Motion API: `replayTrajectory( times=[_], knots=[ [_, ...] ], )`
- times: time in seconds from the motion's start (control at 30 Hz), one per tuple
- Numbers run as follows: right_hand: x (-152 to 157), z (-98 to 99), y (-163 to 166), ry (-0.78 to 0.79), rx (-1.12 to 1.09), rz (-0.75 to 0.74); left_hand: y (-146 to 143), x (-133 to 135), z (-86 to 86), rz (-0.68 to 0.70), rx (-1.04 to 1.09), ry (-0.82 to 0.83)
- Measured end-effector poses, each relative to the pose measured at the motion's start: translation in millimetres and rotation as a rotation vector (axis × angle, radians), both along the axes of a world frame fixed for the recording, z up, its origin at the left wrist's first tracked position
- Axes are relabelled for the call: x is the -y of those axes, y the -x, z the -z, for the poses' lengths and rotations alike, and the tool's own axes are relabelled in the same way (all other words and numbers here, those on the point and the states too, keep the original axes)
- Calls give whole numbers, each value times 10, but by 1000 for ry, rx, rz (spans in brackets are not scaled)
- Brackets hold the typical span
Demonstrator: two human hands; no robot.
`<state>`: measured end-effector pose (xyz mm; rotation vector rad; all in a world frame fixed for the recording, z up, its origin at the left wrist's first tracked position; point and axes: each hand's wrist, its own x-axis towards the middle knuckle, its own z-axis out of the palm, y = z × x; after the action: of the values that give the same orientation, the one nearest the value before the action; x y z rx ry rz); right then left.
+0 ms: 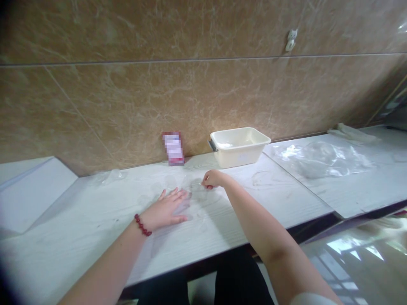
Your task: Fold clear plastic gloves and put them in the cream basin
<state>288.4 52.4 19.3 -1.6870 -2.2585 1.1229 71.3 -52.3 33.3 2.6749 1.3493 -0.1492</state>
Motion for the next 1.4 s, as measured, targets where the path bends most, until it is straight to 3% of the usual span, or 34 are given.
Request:
replayTrajectory(
  times=[0.33,0.6,0.83,1.23,1.4],
  knots=[
    [76,-136,-19,-3,-4,-62,-64,59,23,52,34,17],
    [124,-174,-1,-256,219,-208,-60,48,-3,37,62,-30],
    [127,-161,25,-340,290,-231,-31,30,-137,52,144,-115],
    [139,-190,25,-344,277,-212,-62,68,24,70,75,-24],
    [199,-229,81,-468,216,-160,-125,49,70,62,90,-55]
  ],
)
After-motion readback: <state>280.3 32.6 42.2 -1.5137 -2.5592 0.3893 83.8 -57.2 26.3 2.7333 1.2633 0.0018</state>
